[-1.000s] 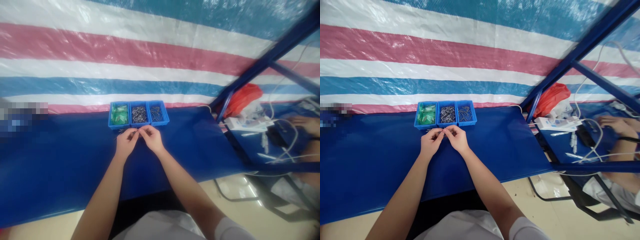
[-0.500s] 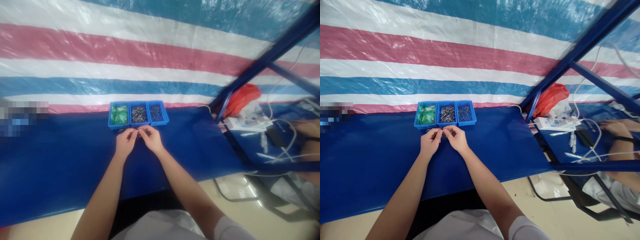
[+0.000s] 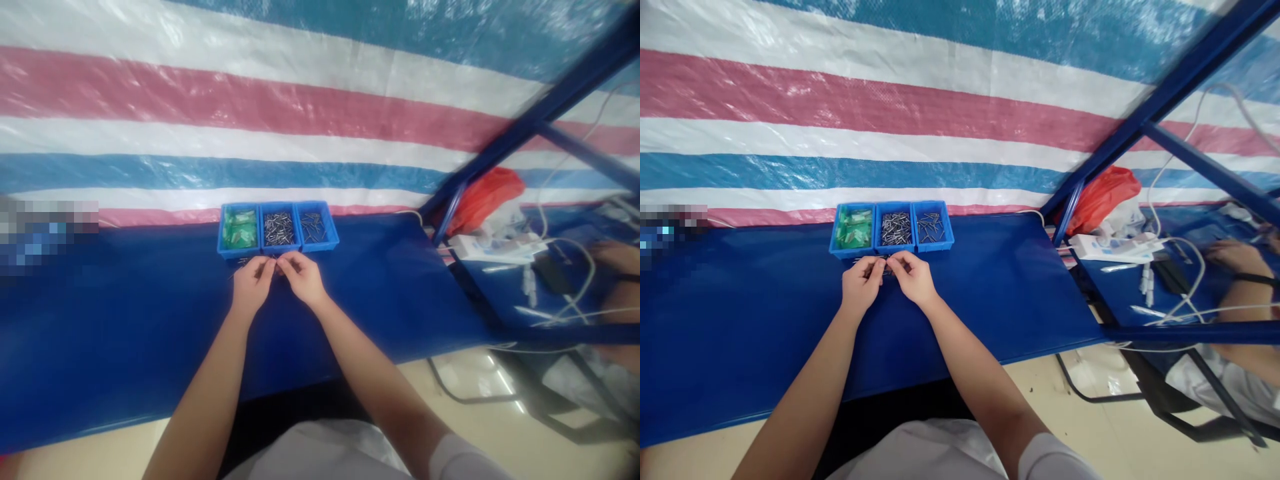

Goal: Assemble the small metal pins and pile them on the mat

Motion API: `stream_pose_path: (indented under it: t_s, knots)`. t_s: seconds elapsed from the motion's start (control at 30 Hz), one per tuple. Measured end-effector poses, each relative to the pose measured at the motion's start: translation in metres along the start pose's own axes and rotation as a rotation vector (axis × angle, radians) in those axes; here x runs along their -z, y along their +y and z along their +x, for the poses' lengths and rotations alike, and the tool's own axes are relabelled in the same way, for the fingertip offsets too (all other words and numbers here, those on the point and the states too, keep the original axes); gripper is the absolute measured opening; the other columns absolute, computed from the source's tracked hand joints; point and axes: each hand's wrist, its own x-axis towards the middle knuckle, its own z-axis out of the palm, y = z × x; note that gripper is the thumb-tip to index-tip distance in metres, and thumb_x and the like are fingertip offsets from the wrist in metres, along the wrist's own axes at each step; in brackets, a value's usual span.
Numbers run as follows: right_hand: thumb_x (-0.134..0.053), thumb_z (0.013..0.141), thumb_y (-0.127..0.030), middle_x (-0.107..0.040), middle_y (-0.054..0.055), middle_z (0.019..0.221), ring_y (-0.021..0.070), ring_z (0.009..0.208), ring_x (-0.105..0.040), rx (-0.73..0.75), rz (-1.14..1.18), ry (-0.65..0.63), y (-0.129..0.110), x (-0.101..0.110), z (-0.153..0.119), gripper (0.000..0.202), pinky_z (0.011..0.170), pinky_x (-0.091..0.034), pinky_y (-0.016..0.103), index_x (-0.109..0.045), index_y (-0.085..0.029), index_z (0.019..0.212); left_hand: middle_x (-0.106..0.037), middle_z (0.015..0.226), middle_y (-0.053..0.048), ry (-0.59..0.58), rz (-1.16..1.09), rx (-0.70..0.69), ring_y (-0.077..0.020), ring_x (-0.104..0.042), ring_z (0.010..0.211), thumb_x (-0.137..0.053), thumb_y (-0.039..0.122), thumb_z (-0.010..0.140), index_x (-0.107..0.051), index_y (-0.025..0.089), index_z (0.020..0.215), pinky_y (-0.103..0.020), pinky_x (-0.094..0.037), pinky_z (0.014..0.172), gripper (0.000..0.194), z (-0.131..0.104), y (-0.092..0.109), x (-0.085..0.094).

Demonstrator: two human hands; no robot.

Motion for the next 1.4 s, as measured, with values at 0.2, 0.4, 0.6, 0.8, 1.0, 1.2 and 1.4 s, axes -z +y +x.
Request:
stream_pose_path:
  t_s: [0.2, 0.4, 0.6, 0.8, 1.0, 1.2, 1.4]
  knots:
    - [-0.059, 0.092, -0.062, -0.071, 0.002, 0.07, 0.0166, 0.068, -0.068, -0.022, -0.053, -0.007, -0.0045, 0.0019, -0.0002, 0.046, 0.07, -0.056, 0.03, -0.066, -0.022, 0.071, -0.068, 0.065, 0.0, -0.007, 0.003, 0.004, -0.0125, -0.064, 0.06, -0.058, 0.043, 0.095, -0.071, 0.02, 0.088, -0.023, -0.047, 0.059, 0.028, -0.0005, 0.0003, 0.0006]
    - [-0.053, 0.093, -0.068, -0.066, 0.002, 0.06, 0.0161, 0.059, -0.065, -0.042, -0.052, -0.018, -0.0056, 0.0014, 0.0006, 0.058, 0.065, -0.055, 0.029, -0.061, -0.022, 0.059, -0.068, 0.065, 0.0, -0.012, 0.0, 0.016, -0.0123, -0.063, 0.059, -0.057, 0.044, 0.095, -0.07, 0.02, 0.086, -0.023, -0.046, 0.059, 0.029, -0.0008, 0.0002, 0.0005]
    - [-0.064, 0.087, -0.063, -0.069, 0.002, 0.074, 0.0154, 0.064, -0.065, -0.018, -0.005, 0.003, -0.0052, -0.0006, -0.0008, 0.042, 0.064, -0.055, 0.029, -0.065, -0.022, 0.083, -0.067, 0.063, 0.001, 0.01, -0.003, 0.038, -0.0123, -0.062, 0.058, -0.058, 0.044, 0.095, -0.071, 0.02, 0.088, -0.024, -0.046, 0.06, 0.028, -0.0005, -0.002, 0.0003]
    - [-0.073, 0.084, -0.049, -0.071, 0.002, 0.078, 0.0154, 0.066, -0.065, -0.008, -0.007, 0.01, -0.0057, -0.0009, -0.0022, 0.029, 0.065, -0.054, 0.028, -0.068, -0.021, 0.09, -0.062, 0.057, 0.003, 0.015, -0.009, 0.038, -0.0111, -0.059, 0.053, -0.058, 0.043, 0.095, -0.071, 0.019, 0.089, -0.023, -0.045, 0.058, 0.028, 0.0002, -0.0027, 0.0]
    - [-0.062, 0.093, -0.05, -0.067, 0.0, 0.063, 0.0139, 0.059, -0.063, -0.015, -0.109, -0.014, -0.0079, 0.0028, -0.0012, 0.038, 0.063, -0.05, 0.026, -0.063, -0.021, 0.069, -0.062, 0.057, 0.003, 0.004, 0.005, 0.054, -0.0106, -0.058, 0.053, -0.058, 0.043, 0.095, -0.07, 0.018, 0.086, -0.023, -0.045, 0.059, 0.029, 0.0003, -0.0009, 0.0011]
    - [-0.057, 0.096, -0.054, -0.063, -0.001, 0.055, 0.013, 0.053, -0.059, -0.001, -0.207, 0.035, -0.0098, 0.0037, -0.0015, 0.049, 0.062, -0.047, 0.025, -0.059, -0.021, 0.059, -0.063, 0.059, 0.002, -0.004, -0.015, 0.063, -0.0109, -0.058, 0.055, -0.061, 0.045, 0.093, -0.068, 0.019, 0.081, -0.023, -0.045, 0.059, 0.03, 0.0002, -0.0014, 0.0008]
    - [-0.054, 0.097, -0.057, -0.062, -0.001, 0.055, 0.0134, 0.055, -0.06, -0.02, -0.174, 0.089, -0.009, 0.0049, 0.0002, 0.052, 0.063, -0.048, 0.026, -0.058, -0.021, 0.059, -0.066, 0.065, 0.002, -0.024, -0.057, 0.017, -0.0105, -0.058, 0.057, -0.066, 0.042, 0.09, -0.072, 0.02, 0.093, -0.024, -0.046, 0.06, 0.023, -0.0006, -0.0033, -0.0009]
